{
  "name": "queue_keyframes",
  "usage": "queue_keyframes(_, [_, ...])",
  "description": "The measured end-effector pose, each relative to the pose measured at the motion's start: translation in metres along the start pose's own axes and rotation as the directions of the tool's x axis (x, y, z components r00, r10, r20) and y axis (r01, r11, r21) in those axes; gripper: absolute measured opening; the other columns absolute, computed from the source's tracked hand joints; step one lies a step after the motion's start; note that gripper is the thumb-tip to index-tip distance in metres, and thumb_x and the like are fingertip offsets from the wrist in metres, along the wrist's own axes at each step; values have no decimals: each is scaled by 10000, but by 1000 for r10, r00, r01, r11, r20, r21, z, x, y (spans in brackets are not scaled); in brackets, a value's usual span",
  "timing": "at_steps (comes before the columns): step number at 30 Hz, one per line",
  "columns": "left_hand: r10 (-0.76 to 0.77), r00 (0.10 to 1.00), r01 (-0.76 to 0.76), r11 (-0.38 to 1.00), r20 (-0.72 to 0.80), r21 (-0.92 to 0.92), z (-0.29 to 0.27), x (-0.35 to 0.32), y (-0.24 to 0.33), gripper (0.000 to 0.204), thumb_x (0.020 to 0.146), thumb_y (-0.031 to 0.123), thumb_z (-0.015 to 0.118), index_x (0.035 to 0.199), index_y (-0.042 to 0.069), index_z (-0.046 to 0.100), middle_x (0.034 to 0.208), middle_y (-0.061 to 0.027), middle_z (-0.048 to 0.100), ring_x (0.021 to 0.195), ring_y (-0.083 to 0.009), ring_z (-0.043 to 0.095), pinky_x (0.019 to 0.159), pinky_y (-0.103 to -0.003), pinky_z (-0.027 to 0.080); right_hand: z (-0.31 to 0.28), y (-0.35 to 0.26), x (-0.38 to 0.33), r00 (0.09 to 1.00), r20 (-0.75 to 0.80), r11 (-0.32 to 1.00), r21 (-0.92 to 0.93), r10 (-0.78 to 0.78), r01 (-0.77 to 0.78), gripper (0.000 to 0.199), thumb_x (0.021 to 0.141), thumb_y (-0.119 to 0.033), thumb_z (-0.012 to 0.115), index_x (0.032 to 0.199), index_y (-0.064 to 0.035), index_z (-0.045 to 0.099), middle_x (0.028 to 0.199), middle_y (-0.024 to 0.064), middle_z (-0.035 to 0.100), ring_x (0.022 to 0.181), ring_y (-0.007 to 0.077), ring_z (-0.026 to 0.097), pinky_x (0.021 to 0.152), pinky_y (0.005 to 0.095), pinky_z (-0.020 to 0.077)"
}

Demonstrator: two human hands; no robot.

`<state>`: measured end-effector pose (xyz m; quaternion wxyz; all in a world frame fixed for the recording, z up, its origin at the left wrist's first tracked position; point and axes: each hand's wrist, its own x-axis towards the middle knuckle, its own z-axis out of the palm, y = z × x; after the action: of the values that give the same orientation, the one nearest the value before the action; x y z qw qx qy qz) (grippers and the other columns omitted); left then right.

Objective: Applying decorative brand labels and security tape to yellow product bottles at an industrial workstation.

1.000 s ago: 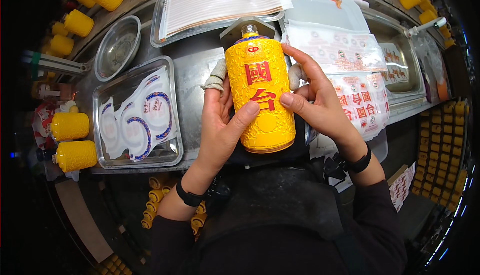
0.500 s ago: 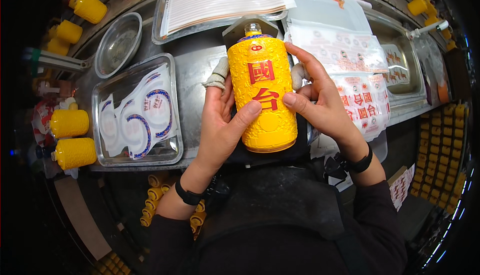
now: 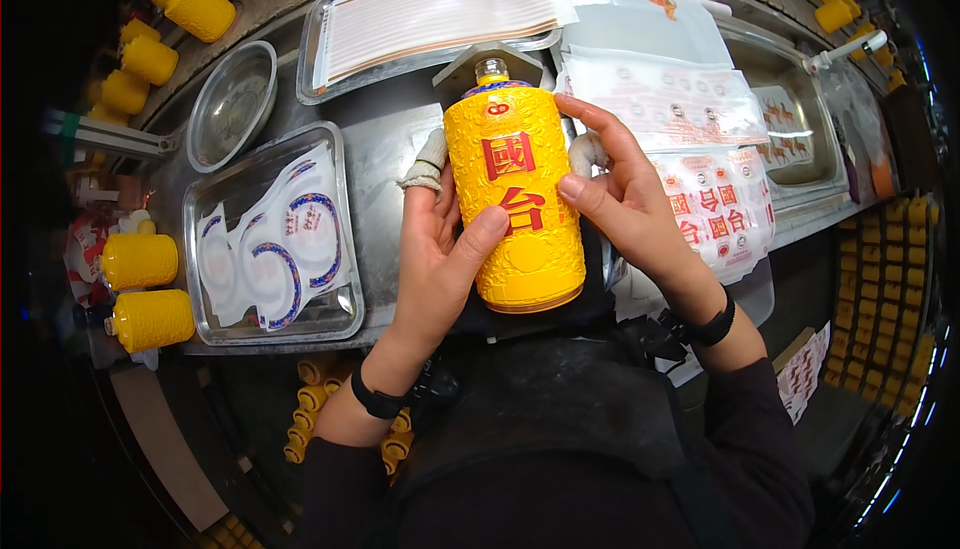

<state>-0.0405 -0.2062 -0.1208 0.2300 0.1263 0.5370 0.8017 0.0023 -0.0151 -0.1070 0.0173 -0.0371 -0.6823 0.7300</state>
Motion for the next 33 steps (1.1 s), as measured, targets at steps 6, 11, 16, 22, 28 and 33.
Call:
queue_keyframes(6, [-6,1000,6,1000,-17,0,1,0,1,747,902,141,632,1470,-24,175,1464,-201,335,1344,-263,389,1106,-373,334,0,3,1,1000,-3,1000,6,-12,12,603,900,-85,610,1443,-55,348,1000,16,523,620,-21,497,546,137,388])
queue_keyframes(11, [2,1000,-2,1000,-13,-5,1,0,0,746,903,143,629,1470,-22,174,1464,-201,334,1347,-265,384,1108,-375,332,-1,2,1,1000,-3,1000,-4,-16,16,609,887,-97,627,1436,-60,365,948,4,510,603,-21,473,539,136,373])
queue_keyframes(16, [8,1000,-8,1000,-13,-3,2,0,0,749,898,137,630,1470,-24,173,1464,-201,334,1348,-264,382,1111,-376,327,-1,3,2,1000,-18,1000,-10,-8,8,618,867,-101,642,1426,-64,383,895,-13,494,582,-21,450,520,134,341])
queue_keyframes(22, [-9,1000,9,1000,-17,4,1,0,1,756,894,137,635,1471,-22,173,1463,-203,336,1347,-265,384,1111,-377,327,-2,0,1,1000,-13,999,-34,-6,5,635,860,-98,648,1435,-74,377,876,-18,489,581,-23,449,516,134,332])
queue_keyframes(28, [-13,1000,13,1000,-25,8,3,-1,2,764,888,139,644,1468,-26,175,1459,-204,345,1340,-263,395,1109,-379,332,-4,-2,-8,998,36,998,-20,54,-53,728,843,-94,687,1479,-88,331,921,-20,519,570,-30,435,514,140,341])
queue_keyframes(33, [-8,1000,7,1000,-20,-4,4,0,3,765,886,144,651,1464,-27,180,1452,-202,356,1328,-257,409,1104,-376,339,-7,0,-8,997,54,997,-55,62,-59,761,835,-108,708,1488,-92,318,909,-30,512,563,-35,419,514,142,330])
